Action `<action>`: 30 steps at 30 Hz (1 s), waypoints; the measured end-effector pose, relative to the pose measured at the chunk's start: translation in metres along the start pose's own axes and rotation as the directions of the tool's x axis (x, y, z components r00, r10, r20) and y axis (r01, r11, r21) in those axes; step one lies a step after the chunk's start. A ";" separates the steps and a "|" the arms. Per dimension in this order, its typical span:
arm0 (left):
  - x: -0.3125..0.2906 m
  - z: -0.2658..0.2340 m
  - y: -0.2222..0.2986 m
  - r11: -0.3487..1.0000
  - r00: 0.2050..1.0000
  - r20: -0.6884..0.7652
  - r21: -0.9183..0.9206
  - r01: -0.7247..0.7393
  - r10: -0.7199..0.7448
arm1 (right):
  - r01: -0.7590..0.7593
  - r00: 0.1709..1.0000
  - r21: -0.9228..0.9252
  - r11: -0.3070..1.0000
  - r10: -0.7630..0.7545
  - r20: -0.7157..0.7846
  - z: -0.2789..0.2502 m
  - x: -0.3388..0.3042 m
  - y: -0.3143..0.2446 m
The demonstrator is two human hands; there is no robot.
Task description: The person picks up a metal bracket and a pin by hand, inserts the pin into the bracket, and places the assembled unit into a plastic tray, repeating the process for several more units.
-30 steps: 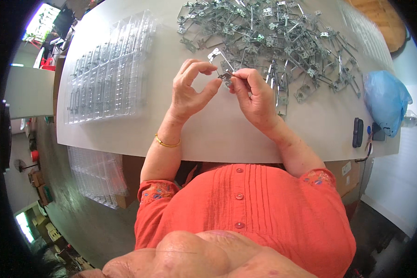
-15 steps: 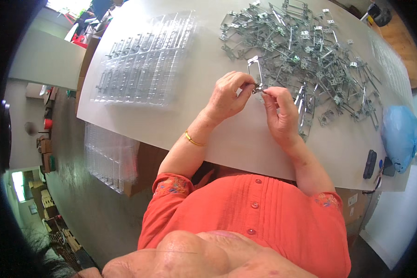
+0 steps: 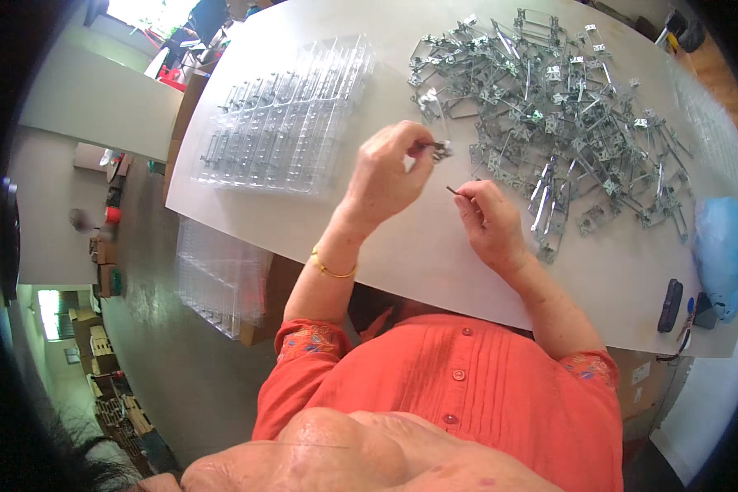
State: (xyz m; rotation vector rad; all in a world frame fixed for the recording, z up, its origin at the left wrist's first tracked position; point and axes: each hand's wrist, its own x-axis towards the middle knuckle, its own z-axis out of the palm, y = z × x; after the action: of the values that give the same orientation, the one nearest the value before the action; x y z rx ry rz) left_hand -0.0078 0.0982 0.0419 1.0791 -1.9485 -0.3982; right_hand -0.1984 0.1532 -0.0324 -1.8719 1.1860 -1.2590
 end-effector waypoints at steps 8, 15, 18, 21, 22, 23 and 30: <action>0.026 -0.106 -0.047 0.729 0.984 0.043 0.666 -0.159 0.175 | 0.052 0.998 0.014 0.999 -0.052 0.024 0.000 0.000 -0.004; 0.044 -0.170 -0.108 0.580 0.992 0.077 0.805 -0.123 0.104 | 0.066 0.997 0.002 0.998 -0.067 0.040 0.001 0.003 -0.003; 0.051 -0.176 -0.127 0.560 0.993 0.082 0.820 -0.116 0.085 | 0.109 0.993 -0.016 0.994 -0.108 0.042 0.001 0.003 -0.001; 0.058 -0.176 -0.142 0.556 0.992 0.115 0.821 -0.128 0.060 | 0.069 0.996 -0.011 0.998 -0.068 0.061 0.002 0.003 -0.002; 0.061 -0.173 -0.145 0.552 0.990 0.130 0.823 -0.135 0.048 | 0.072 0.995 -0.023 0.997 -0.071 0.065 0.001 0.003 -0.002; 0.064 -0.172 -0.147 0.547 0.989 0.145 0.825 -0.141 0.037 | 0.076 0.995 -0.034 0.997 -0.073 0.068 0.001 0.003 -0.002; 0.070 -0.170 -0.164 0.538 0.980 0.146 0.842 -0.050 -0.137 | 0.079 0.994 -0.032 0.996 -0.076 0.077 0.002 0.003 -0.002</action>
State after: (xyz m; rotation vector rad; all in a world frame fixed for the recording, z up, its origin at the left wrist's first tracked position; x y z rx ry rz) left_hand 0.1980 -0.0326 0.0777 1.7442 -2.3468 0.5452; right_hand -0.1953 0.1514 -0.0299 -1.9902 1.1120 -1.2041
